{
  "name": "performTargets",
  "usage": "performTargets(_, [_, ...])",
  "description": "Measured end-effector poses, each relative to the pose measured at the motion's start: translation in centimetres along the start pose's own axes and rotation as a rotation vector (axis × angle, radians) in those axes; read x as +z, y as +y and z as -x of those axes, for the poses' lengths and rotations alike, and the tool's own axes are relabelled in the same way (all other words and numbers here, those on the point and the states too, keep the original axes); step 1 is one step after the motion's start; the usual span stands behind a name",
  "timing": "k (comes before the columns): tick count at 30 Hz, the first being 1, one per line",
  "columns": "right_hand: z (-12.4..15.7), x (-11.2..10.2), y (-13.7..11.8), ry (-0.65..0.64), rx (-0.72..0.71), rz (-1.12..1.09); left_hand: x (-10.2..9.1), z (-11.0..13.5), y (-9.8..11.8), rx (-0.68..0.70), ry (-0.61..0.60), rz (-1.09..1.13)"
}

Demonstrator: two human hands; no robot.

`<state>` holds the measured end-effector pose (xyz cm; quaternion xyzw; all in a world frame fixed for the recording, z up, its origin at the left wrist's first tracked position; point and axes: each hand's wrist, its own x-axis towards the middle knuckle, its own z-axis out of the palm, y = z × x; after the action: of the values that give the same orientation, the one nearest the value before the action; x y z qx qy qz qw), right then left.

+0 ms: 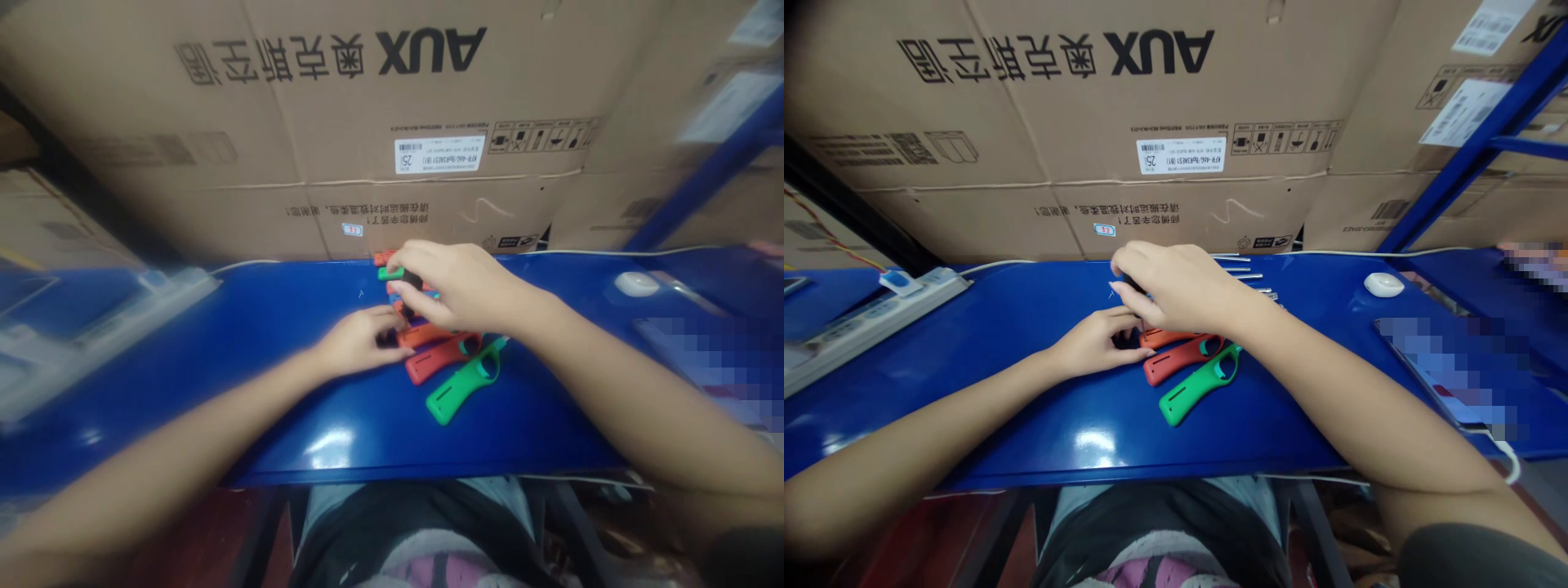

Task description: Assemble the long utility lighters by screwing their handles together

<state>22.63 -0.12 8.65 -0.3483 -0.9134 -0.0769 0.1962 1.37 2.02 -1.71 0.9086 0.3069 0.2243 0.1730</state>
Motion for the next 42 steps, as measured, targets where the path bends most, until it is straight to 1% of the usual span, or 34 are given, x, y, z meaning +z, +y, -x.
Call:
performTargets(2, [0.0, 0.0, 0.0, -0.005, 0.0, 0.01, 0.0, 0.0, 0.0, 0.005, -0.009, -0.013])
performTargets(5, [-0.1, 0.0, -0.1, -0.009, 0.042, 0.049, 0.1, 0.0, -0.1, 0.019, -0.014, -0.031])
performTargets(13, [-0.2, 0.3, 0.2, -0.03, 0.078, 0.05, 0.0, 0.2, -0.1, 0.073, -0.018, -0.036])
performTargets(19, [-0.3, -0.2, 0.3, -0.036, -0.005, -0.044, 0.0, 0.1, -0.3, 0.096, -0.017, -0.013])
performTargets(23, [-1.4, -1.0, 0.2, -0.118, 0.047, -0.037, 0.0, 0.0, -0.3, 0.091, -0.02, -0.016])
performTargets(25, [-2.1, -1.2, 0.2, -0.164, 0.024, -0.062, 0.0, -0.1, -0.3, 0.096, -0.015, -0.009])
performTargets(27, [-2.6, -1.2, 0.4, -0.18, -0.026, -0.087, -0.1, -0.1, -0.3, 0.1, -0.018, -0.002])
performTargets(32, [-2.8, -0.6, 0.9, -0.144, -0.115, -0.128, -0.1, 0.0, -0.5, 0.106, -0.025, 0.003])
performTargets(34, [-2.6, -0.6, 1.1, -0.119, -0.101, -0.126, 0.0, 0.1, -0.6, 0.124, -0.018, 0.006])
performTargets(37, [-2.1, -0.6, 1.2, -0.132, -0.018, -0.093, 0.0, 0.1, -0.6, 0.137, -0.008, 0.002])
performTargets(38, [-2.0, -0.6, 1.3, -0.136, -0.014, -0.104, 0.0, 0.0, -0.6, 0.141, -0.004, 0.001])
performTargets(42, [-1.6, -0.4, 1.5, -0.088, -0.095, -0.201, 0.0, 0.0, -0.6, 0.15, 0.0, -0.005])
